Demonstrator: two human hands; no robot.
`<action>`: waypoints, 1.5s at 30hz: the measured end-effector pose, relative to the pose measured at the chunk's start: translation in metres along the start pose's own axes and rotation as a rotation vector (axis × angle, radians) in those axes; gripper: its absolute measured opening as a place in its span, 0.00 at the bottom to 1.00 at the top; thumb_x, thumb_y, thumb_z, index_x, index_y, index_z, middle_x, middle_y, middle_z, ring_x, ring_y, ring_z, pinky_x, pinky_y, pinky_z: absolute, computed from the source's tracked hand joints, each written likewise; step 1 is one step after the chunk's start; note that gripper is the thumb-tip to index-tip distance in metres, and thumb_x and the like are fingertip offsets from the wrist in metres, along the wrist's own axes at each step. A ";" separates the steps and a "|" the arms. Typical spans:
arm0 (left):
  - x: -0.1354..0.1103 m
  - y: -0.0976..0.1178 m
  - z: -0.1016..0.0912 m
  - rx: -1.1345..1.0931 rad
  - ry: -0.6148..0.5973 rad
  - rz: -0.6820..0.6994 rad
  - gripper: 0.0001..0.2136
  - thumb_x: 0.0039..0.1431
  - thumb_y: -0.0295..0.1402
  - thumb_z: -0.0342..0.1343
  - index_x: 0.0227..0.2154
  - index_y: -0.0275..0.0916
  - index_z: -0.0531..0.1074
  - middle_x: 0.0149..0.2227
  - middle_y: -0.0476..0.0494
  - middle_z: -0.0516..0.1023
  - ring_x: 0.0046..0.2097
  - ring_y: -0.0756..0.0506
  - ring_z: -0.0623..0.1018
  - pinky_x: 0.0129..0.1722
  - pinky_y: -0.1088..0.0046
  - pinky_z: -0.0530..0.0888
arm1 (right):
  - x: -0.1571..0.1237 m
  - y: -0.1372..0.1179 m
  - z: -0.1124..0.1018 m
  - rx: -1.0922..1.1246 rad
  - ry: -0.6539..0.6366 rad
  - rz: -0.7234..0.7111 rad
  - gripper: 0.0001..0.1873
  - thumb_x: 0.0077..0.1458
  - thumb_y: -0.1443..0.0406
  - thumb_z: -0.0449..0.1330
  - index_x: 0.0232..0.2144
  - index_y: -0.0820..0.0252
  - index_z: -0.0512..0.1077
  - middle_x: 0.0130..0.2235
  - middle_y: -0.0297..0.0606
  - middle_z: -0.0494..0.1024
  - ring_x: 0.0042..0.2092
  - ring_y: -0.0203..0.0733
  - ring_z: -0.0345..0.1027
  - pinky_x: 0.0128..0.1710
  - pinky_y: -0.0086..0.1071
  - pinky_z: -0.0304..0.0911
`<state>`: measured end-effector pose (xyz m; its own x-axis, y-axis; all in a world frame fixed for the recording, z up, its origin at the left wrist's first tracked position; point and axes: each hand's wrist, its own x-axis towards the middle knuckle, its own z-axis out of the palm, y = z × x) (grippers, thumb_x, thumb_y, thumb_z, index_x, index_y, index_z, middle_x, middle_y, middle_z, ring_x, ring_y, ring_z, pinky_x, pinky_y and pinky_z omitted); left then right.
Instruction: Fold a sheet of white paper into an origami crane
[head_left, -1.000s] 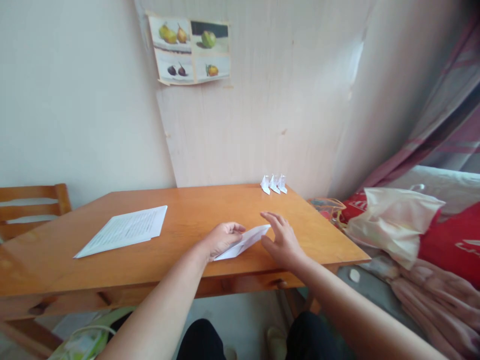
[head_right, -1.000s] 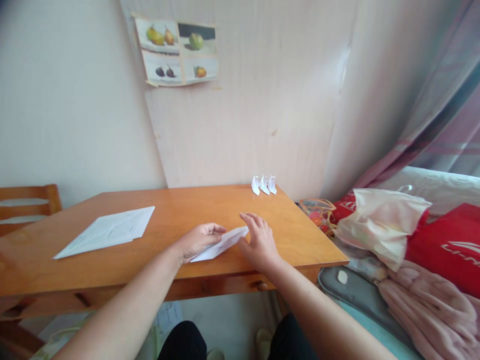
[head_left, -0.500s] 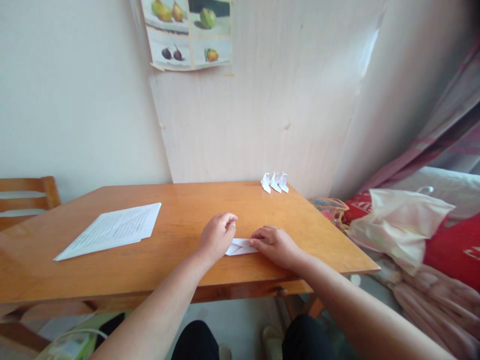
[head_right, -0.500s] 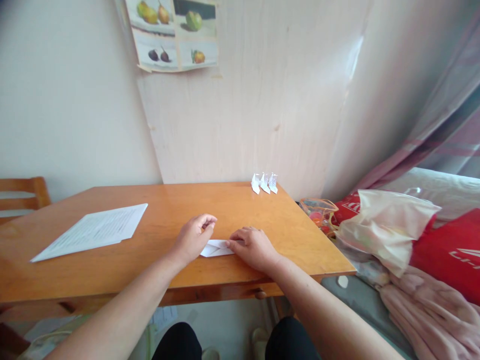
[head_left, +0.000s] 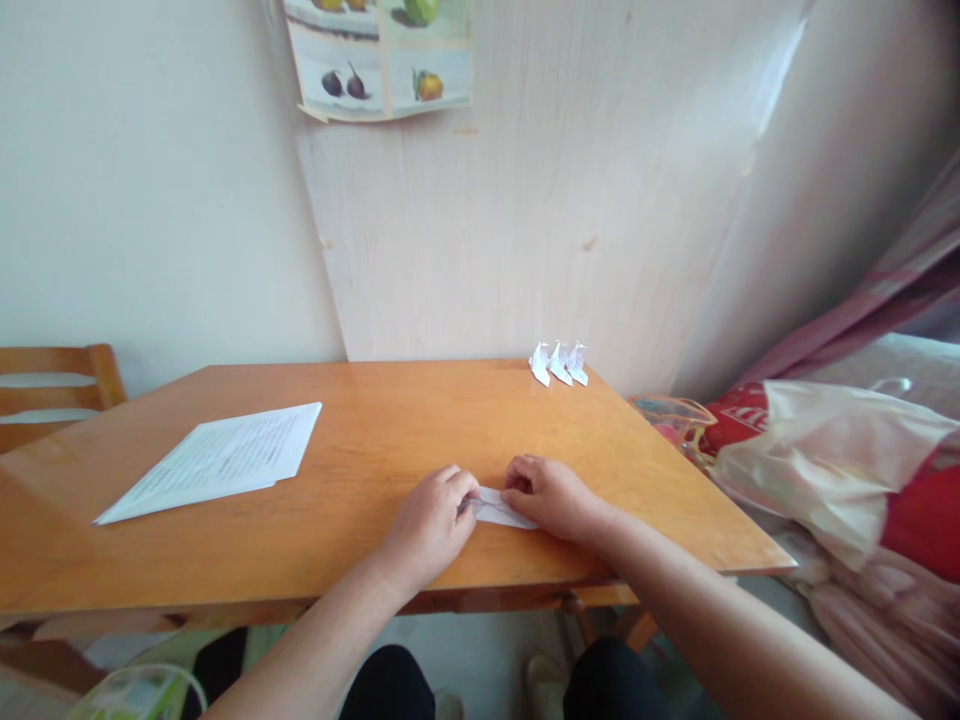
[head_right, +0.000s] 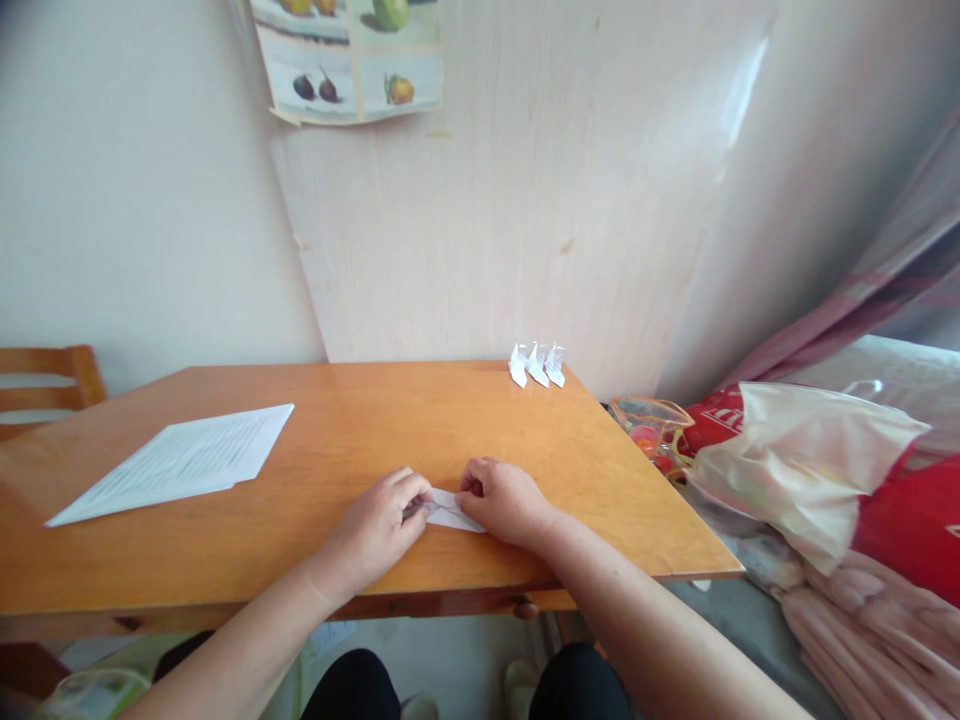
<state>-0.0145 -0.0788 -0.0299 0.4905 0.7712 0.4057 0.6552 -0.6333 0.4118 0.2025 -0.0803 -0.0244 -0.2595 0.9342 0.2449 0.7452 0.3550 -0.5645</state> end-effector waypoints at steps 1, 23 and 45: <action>0.000 0.000 0.000 0.002 -0.005 -0.003 0.05 0.60 0.25 0.53 0.31 0.41 0.69 0.36 0.45 0.74 0.40 0.44 0.74 0.38 0.70 0.68 | 0.000 0.000 0.001 -0.008 0.008 -0.001 0.02 0.53 0.66 0.61 0.29 0.58 0.73 0.29 0.33 0.76 0.29 0.37 0.66 0.28 0.29 0.52; 0.001 0.001 -0.001 -0.030 -0.111 -0.033 0.11 0.60 0.24 0.52 0.35 0.42 0.79 0.37 0.44 0.74 0.40 0.44 0.75 0.40 0.69 0.69 | -0.008 -0.003 0.007 -0.176 0.060 -0.112 0.07 0.60 0.68 0.57 0.33 0.55 0.76 0.35 0.38 0.75 0.38 0.43 0.67 0.39 0.35 0.54; -0.001 0.000 0.003 -0.081 -0.117 -0.101 0.10 0.59 0.23 0.53 0.36 0.42 0.76 0.37 0.47 0.73 0.40 0.46 0.73 0.41 0.70 0.69 | -0.024 -0.011 0.005 -0.430 -0.110 -0.353 0.07 0.64 0.68 0.56 0.36 0.59 0.74 0.35 0.40 0.73 0.38 0.44 0.62 0.36 0.37 0.57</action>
<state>-0.0137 -0.0793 -0.0327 0.4911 0.8303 0.2635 0.6586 -0.5519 0.5116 0.1974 -0.1068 -0.0276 -0.5833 0.7681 0.2643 0.7790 0.6211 -0.0859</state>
